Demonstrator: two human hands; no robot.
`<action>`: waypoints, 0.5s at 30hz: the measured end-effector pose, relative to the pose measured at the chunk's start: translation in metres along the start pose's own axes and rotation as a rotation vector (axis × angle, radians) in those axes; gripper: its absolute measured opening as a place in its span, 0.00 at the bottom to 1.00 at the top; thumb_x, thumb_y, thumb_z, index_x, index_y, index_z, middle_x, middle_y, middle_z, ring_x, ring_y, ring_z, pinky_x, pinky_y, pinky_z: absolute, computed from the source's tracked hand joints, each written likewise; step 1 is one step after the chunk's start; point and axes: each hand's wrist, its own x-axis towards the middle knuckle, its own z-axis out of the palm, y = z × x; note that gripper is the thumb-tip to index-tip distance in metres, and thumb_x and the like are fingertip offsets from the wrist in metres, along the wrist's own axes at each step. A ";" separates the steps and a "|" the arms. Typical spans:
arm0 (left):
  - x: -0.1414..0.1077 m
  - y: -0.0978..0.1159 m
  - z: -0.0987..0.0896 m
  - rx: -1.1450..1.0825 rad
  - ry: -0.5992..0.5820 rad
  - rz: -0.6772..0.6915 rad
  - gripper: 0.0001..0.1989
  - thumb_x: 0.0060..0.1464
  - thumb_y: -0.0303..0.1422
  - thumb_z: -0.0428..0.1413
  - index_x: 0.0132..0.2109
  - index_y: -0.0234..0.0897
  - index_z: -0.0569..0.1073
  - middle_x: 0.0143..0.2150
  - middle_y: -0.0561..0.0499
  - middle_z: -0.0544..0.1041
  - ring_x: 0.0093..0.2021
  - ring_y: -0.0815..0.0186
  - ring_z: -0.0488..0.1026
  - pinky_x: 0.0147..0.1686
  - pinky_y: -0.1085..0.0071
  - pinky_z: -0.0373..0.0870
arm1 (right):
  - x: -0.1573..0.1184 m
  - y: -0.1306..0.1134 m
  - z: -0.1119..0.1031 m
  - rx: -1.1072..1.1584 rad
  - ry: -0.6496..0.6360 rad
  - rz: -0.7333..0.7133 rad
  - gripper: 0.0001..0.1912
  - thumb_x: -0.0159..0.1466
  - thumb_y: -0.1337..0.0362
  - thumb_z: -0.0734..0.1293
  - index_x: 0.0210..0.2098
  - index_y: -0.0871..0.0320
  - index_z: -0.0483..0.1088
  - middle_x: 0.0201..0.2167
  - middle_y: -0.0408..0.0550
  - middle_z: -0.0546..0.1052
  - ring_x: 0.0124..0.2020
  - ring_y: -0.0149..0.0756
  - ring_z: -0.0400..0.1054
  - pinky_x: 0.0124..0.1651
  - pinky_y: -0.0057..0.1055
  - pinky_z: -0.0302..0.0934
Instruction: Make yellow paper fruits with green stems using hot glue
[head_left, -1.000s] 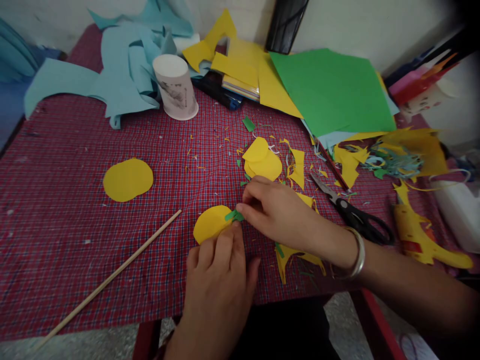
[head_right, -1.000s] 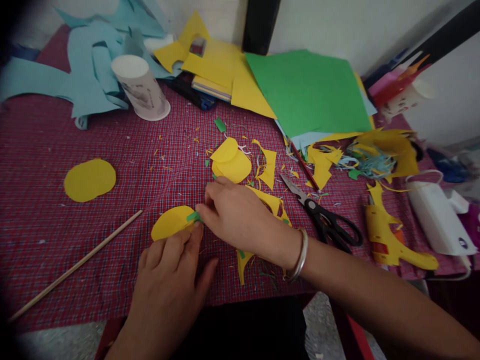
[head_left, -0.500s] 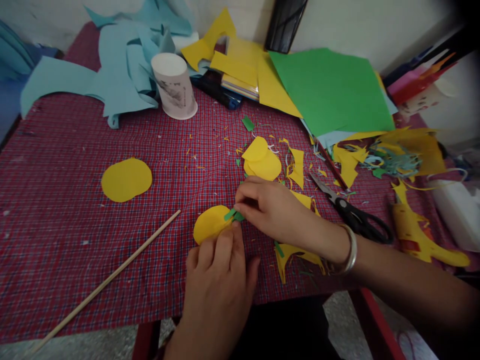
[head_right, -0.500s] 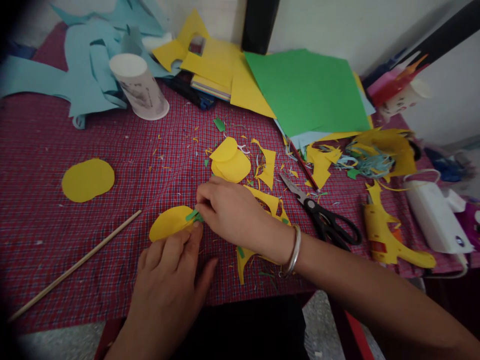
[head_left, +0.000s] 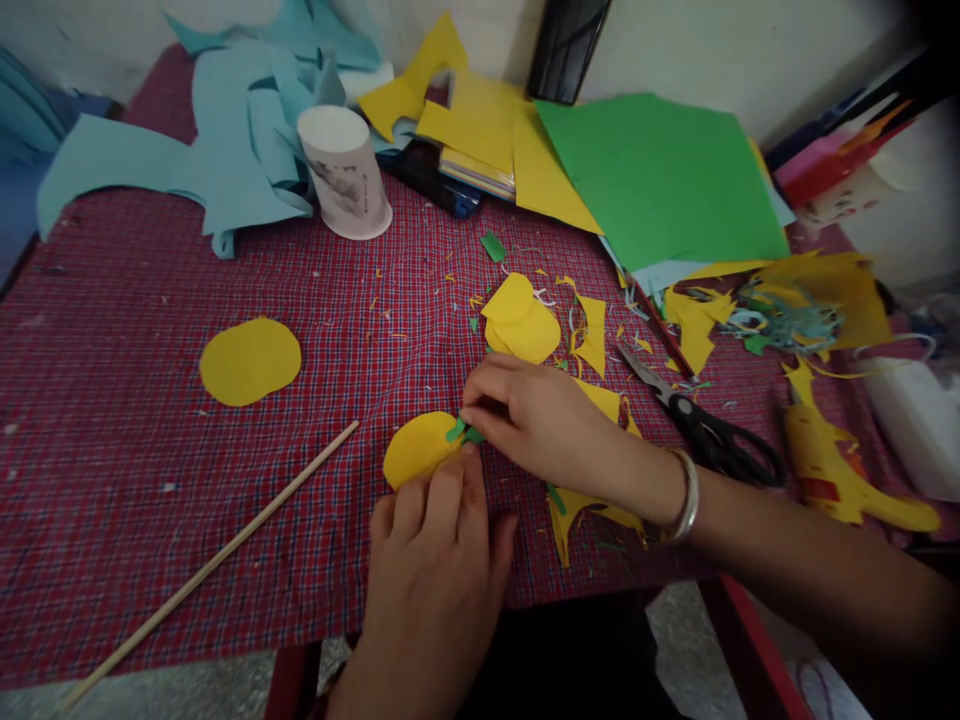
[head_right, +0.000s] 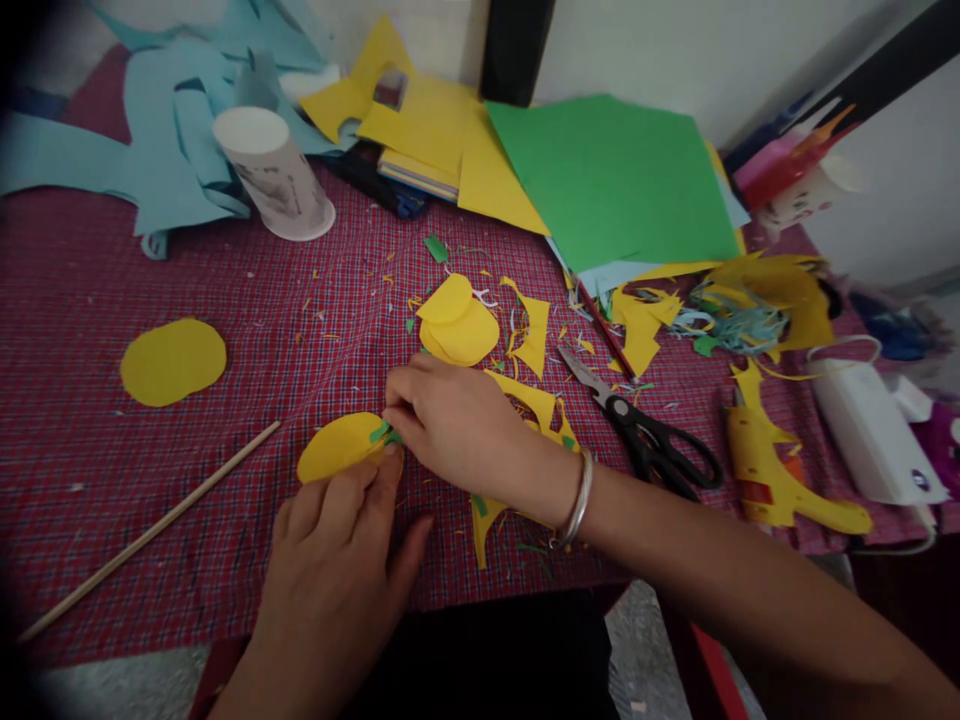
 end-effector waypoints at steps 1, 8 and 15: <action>0.000 0.000 0.000 0.001 0.000 -0.001 0.21 0.59 0.36 0.51 0.55 0.27 0.69 0.44 0.42 0.76 0.40 0.56 0.67 0.37 0.59 0.63 | -0.001 0.000 0.000 0.018 0.006 0.000 0.04 0.65 0.68 0.63 0.33 0.59 0.68 0.31 0.43 0.71 0.32 0.31 0.64 0.35 0.28 0.55; 0.000 0.001 -0.001 -0.009 -0.001 -0.014 0.20 0.58 0.35 0.52 0.55 0.27 0.70 0.46 0.42 0.76 0.41 0.56 0.67 0.37 0.58 0.63 | -0.007 0.000 0.001 0.020 0.034 -0.019 0.12 0.58 0.68 0.68 0.42 0.58 0.65 0.37 0.45 0.70 0.35 0.33 0.64 0.36 0.29 0.56; 0.000 0.001 -0.001 -0.028 -0.005 -0.018 0.18 0.59 0.35 0.52 0.52 0.28 0.71 0.46 0.43 0.75 0.42 0.56 0.67 0.38 0.58 0.63 | -0.002 -0.002 0.001 -0.030 0.010 -0.001 0.11 0.58 0.67 0.68 0.40 0.58 0.65 0.35 0.44 0.69 0.33 0.32 0.63 0.34 0.28 0.56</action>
